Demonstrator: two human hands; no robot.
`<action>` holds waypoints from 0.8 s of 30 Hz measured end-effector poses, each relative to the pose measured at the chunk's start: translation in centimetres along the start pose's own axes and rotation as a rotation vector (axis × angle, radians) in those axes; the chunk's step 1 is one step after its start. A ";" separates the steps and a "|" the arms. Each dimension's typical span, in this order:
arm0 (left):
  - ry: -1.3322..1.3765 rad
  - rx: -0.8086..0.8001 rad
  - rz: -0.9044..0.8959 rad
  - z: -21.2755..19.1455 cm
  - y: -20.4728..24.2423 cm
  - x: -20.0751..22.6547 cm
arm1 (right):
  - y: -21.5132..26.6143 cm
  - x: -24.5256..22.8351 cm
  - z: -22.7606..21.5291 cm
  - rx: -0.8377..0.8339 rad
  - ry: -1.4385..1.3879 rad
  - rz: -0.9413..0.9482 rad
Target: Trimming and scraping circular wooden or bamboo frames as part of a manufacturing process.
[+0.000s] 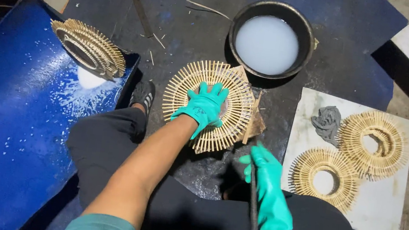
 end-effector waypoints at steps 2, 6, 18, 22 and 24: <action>0.000 -0.030 -0.041 -1.0 0.6 1.2 | -0.5 0.0 -0.2 -0.048 0.056 0.028; 0.069 -0.097 -0.192 -2.8 1.1 1.9 | -1.5 1.0 -0.2 -0.043 0.039 0.023; 0.040 0.021 -0.111 0.1 -0.1 0.3 | -0.8 0.2 0.1 -0.074 0.089 -0.020; 0.041 0.046 -0.093 -0.4 0.2 0.1 | -0.5 -0.5 0.4 -0.078 0.163 0.068; 0.032 0.003 -0.083 -1.1 0.8 0.4 | 0.0 -1.3 0.6 -0.086 0.131 0.021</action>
Point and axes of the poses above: each hand's wrist, its own y-axis away from the middle knuckle, its own z-axis out of the palm, x = y × z, the point moved 2 cm from there along -y, towards the middle knuckle, and after that the axes turned 8 degrees about y, right-handed, at the moved point
